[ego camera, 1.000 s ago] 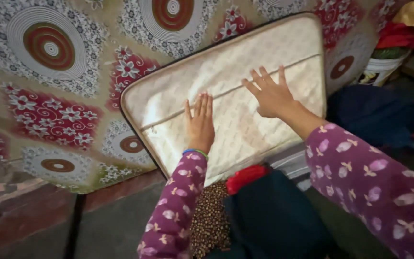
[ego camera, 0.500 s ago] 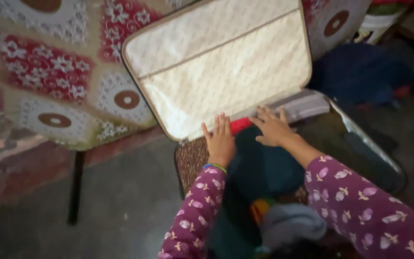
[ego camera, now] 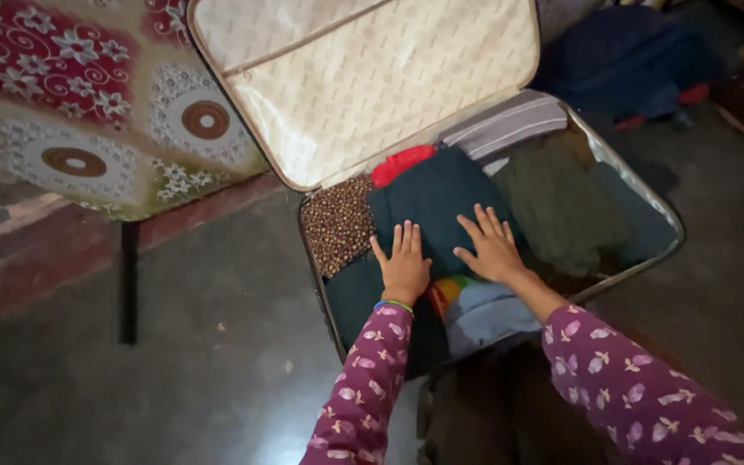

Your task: The recorder is unloading clothes from the bag and placing them on a rack.

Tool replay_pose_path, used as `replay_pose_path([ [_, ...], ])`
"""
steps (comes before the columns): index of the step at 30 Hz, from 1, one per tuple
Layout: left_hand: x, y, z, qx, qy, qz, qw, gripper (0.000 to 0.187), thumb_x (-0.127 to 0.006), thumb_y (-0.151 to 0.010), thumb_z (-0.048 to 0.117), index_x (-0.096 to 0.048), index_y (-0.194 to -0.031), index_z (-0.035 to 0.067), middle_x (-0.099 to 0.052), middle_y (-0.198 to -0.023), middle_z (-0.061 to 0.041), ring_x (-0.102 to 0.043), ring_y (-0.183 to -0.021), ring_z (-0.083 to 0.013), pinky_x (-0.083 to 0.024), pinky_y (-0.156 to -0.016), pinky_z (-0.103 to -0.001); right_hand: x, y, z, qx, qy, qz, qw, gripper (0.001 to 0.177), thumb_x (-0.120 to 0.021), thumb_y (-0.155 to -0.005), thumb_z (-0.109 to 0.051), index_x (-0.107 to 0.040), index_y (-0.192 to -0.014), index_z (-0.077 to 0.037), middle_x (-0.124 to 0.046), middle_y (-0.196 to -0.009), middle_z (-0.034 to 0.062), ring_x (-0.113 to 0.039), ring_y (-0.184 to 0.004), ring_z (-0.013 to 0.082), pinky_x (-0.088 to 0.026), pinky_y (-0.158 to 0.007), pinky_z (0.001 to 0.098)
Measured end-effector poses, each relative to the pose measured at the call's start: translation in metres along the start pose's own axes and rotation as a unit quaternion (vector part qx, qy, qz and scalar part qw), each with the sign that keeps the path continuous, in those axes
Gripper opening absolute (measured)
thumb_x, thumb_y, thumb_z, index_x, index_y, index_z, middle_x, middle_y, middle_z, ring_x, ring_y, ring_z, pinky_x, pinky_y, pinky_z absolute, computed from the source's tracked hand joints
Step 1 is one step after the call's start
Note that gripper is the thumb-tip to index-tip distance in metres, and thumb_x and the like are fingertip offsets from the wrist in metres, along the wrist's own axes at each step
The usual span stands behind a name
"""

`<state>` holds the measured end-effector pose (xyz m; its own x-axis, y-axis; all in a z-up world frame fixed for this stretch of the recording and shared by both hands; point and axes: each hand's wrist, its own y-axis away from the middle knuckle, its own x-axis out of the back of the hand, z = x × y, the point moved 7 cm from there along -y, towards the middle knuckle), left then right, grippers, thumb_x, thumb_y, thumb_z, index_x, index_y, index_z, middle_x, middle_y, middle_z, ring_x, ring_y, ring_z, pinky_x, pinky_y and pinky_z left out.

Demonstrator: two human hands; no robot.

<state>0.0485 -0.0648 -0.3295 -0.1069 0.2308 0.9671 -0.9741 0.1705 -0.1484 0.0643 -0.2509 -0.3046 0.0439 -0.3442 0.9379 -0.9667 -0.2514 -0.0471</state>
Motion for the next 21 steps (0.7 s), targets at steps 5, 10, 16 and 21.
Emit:
replay_pose_path([
  [5, 0.029, 0.012, 0.008, -0.012, -0.011, -0.055, 0.998, 0.110, -0.082, -0.072, 0.051, -0.031, -0.159, 0.008, -0.030, -0.166, -0.007, -0.023, -0.155, -0.0216, 0.001, -0.121, -0.070, -0.021, 0.007, 0.042, -0.162, -0.077, 0.117, 0.977, 0.085, -0.073, -0.088, -0.047, -0.040, -0.155, -0.005, -0.034, -0.160, 0.0286, -0.030, -0.149, 0.0442, -0.028, -0.123, 0.0495],
  [10, 0.009, 0.014, 0.013, 0.000, -0.053, -0.071, 0.996, 0.123, -0.088, -0.062, 0.053, -0.028, -0.160, 0.007, -0.028, -0.167, -0.007, -0.021, -0.155, -0.0223, -0.001, -0.121, -0.066, -0.049, 0.015, 0.104, -0.295, -0.166, 0.171, 0.925, 0.089, -0.080, -0.086, -0.044, -0.043, -0.147, 0.010, -0.048, -0.149, 0.0325, -0.046, -0.140, 0.0452, -0.037, -0.118, 0.0442],
  [16, 0.029, 0.010, 0.029, 0.000, -0.162, 0.076, 0.984, 0.081, -0.066, -0.088, 0.025, -0.031, -0.157, 0.004, -0.030, -0.167, -0.008, -0.022, -0.156, -0.0209, -0.005, -0.121, -0.066, -0.018, 0.008, 0.092, -0.370, -0.367, 0.079, 0.850, 0.090, -0.088, -0.071, -0.041, -0.052, -0.140, 0.005, -0.062, -0.135, 0.0222, -0.062, -0.122, 0.0346, -0.049, -0.104, 0.0431],
  [21, 0.000, 0.009, 0.022, 0.020, -0.082, 0.081, 0.993, 0.068, -0.051, -0.093, 0.014, -0.034, -0.157, 0.000, -0.029, -0.166, -0.014, -0.021, -0.156, -0.0249, -0.009, -0.123, -0.063, -0.017, 0.005, 0.079, -0.417, -0.513, -0.064, 0.748, 0.081, -0.089, -0.070, -0.035, -0.064, -0.134, 0.007, -0.070, -0.128, 0.0190, -0.066, -0.113, 0.0319, -0.052, -0.096, 0.0458],
])
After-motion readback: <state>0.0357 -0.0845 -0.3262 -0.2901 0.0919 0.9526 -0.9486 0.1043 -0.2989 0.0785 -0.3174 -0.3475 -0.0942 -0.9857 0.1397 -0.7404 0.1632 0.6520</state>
